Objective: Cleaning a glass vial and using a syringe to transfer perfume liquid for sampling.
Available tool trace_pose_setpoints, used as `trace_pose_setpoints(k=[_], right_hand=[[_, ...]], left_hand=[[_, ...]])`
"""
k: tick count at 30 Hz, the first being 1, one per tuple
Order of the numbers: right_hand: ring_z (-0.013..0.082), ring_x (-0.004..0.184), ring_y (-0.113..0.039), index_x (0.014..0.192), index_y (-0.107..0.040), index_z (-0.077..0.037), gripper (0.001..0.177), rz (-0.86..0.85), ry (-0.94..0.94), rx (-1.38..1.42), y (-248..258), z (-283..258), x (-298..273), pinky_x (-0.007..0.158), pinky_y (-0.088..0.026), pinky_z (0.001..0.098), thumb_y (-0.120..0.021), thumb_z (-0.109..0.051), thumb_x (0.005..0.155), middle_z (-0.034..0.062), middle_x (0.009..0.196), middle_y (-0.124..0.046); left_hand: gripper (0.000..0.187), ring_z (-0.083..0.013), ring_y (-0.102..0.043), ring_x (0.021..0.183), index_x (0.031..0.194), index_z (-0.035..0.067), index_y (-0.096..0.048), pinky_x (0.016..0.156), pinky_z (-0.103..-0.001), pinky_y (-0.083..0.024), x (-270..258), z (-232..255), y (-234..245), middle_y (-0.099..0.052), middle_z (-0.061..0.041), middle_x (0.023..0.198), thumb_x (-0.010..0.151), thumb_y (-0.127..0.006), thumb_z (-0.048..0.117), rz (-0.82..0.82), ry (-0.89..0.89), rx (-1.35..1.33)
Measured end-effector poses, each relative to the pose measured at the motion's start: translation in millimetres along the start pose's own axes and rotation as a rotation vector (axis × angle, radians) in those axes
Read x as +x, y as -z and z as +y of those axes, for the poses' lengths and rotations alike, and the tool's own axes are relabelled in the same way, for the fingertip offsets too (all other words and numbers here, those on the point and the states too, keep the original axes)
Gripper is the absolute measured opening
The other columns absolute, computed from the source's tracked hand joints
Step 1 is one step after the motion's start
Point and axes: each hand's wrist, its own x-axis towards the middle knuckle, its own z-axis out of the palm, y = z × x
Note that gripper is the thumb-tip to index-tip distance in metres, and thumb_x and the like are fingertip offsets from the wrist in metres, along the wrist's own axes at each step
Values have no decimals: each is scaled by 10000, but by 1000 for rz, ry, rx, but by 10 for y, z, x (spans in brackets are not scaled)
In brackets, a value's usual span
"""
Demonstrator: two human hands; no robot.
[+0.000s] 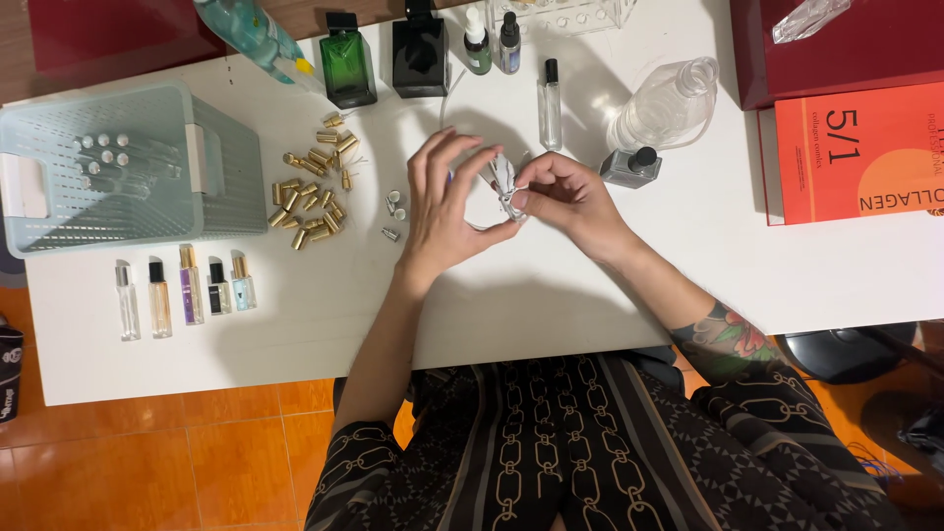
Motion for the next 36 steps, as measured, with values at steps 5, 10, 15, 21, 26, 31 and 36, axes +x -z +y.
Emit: trace_pose_setpoints(k=[5,10,15,21,26,31,36], right_hand=[[89,1043,-627,1203,-679,-25,173,59,-29,-116,-3,-26,3,931,-519,261,-634,-35,1036,38,1137,-713],[117,1151,-679,1190,-694,-24,171,-77,-11,-142,-13,-60,5,1027,-543,282,-616,-71,1046,53,1184,-738],[105,1096,-656,1223,-717,-33,214,28,-31,-207,14,-37,12,981,-541,285,-593,-78,1055,49,1178,-737],[113,1113,-645,1218,-714,-18,207,-95,16,-276,20,-40,-4,1007,-528,287,-584,-66,1063,57,1174,-722],[113,1092,-642,1224,-716,-18,215,-24,28,-283,-42,-64,-24,981,-526,287,-562,-59,1079,54,1173,-725],[101,1114,-630,1251,-703,-23,250,-19,7,-292,-28,-106,-26,1006,-509,272,-526,-66,1079,48,1208,-727],[109,1114,-649,1252,-700,-18,238,-78,73,-307,-81,-52,-32,988,-524,269,-553,-113,1091,53,1186,-724]], left_hand=[[860,-352,-360,1436,1393,144,-550,1194,-525,-323,-35,-41,-81,-456,-67,1458,685,-977,382,-12,-27,14],[864,-337,-357,1462,1432,146,-574,1240,-493,-353,-20,-93,-4,-457,-55,1473,684,-958,344,70,103,-19],[875,-368,-334,1433,1347,126,-567,1189,-518,-331,-66,-94,-98,-454,-98,1442,634,-990,404,-87,-7,-82],[887,-321,-358,1474,1457,181,-581,1252,-488,-346,-38,-138,-30,-482,-32,1468,686,-955,408,42,100,-18],[904,-334,-354,1452,1421,172,-563,1227,-492,-343,-46,-144,-81,-478,-53,1448,654,-967,428,-25,11,-53],[909,-341,-352,1438,1383,142,-551,1200,-512,-335,-33,-126,-71,-484,-56,1431,663,-1001,467,-26,-6,-23],[909,-332,-351,1461,1447,149,-568,1228,-493,-350,-24,-178,-19,-478,-43,1447,687,-951,469,4,9,-52]])
